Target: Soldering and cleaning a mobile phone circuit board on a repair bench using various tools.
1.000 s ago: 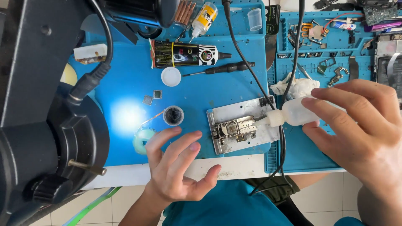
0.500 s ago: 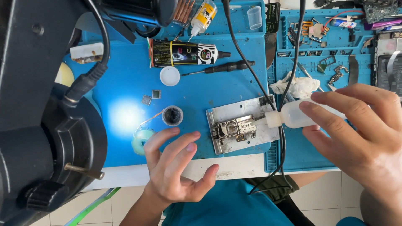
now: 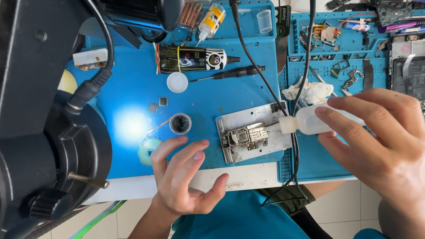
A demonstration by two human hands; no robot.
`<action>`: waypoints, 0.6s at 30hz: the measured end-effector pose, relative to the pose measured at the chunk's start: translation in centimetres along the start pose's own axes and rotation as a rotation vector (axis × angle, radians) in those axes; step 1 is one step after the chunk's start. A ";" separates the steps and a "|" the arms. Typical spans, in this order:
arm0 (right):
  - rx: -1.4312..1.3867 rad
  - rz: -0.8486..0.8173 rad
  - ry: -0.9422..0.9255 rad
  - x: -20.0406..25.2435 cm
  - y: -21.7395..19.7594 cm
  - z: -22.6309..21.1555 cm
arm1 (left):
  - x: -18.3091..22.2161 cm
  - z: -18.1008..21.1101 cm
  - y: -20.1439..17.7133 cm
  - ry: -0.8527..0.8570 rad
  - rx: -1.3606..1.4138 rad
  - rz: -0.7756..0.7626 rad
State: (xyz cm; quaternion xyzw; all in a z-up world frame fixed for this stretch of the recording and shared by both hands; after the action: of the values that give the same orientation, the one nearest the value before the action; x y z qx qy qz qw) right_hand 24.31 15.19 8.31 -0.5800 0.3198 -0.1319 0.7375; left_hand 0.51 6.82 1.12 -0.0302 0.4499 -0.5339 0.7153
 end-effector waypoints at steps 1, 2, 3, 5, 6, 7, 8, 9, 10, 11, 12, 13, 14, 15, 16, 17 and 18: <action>0.000 0.001 0.001 0.2 0.0 0.1 | 0.0 0.0 0.0 0.001 0.000 0.000; 0.019 0.001 -0.003 0.4 -0.1 0.2 | 0.0 0.0 0.0 0.003 0.002 -0.001; 0.039 0.003 -0.005 0.6 -0.2 0.3 | 0.0 0.1 0.0 0.006 0.004 -0.001; 0.023 0.007 0.008 0.8 -0.3 0.3 | -0.1 0.1 0.0 0.010 0.004 0.000; 0.006 0.009 0.020 0.9 -0.4 0.4 | -0.2 0.2 0.0 0.012 0.003 0.001; 0.007 0.009 0.021 0.8 0.0 0.4 | -0.1 0.2 0.0 0.013 0.004 0.001; -0.015 0.046 -0.003 0.8 0.0 0.2 | 0.0 0.2 0.0 0.009 0.001 -0.005; -0.037 0.082 -0.025 0.8 0.1 0.0 | 0.1 0.1 0.1 0.006 -0.001 -0.013; -0.035 0.083 -0.022 1.0 0.1 0.1 | 0.0 0.2 0.2 0.009 0.001 -0.015; -0.026 0.070 -0.035 1.1 0.3 0.1 | 0.0 0.3 0.2 0.013 0.001 -0.009; -0.017 0.058 -0.049 1.1 0.5 0.1 | -0.1 0.3 0.1 0.017 0.001 -0.003; -0.018 0.060 -0.050 1.1 0.5 0.0 | -0.1 0.3 0.0 0.017 -0.002 -0.003; -0.010 0.066 -0.048 1.0 0.4 -0.1 | -0.1 0.3 0.0 0.018 0.000 -0.003; 0.001 0.071 -0.046 1.0 0.4 -0.1 | -0.1 0.3 0.0 0.018 0.004 -0.004; 0.001 0.072 -0.047 1.0 0.4 -0.1 | -0.1 0.3 0.1 0.019 0.003 -0.002; -0.002 0.063 -0.044 1.0 0.4 -0.1 | -0.1 0.2 0.1 0.018 0.007 -0.001; -0.005 0.054 -0.042 1.1 0.5 0.0 | -0.1 0.2 0.1 0.017 0.010 0.000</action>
State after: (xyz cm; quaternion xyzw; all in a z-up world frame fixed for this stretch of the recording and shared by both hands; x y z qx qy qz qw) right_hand 25.01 14.70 7.49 -0.5756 0.3203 -0.0989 0.7459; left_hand 0.72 6.82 1.23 -0.0220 0.4534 -0.5365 0.7114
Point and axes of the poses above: each hand's wrist, its own x-axis away from the middle knuckle, its own y-axis out of the palm, z = x × y, the point moved 9 cm from there along -x, towards the middle knuckle, and after that the axes turned 4 degrees about -y, right-handed, at the moved point
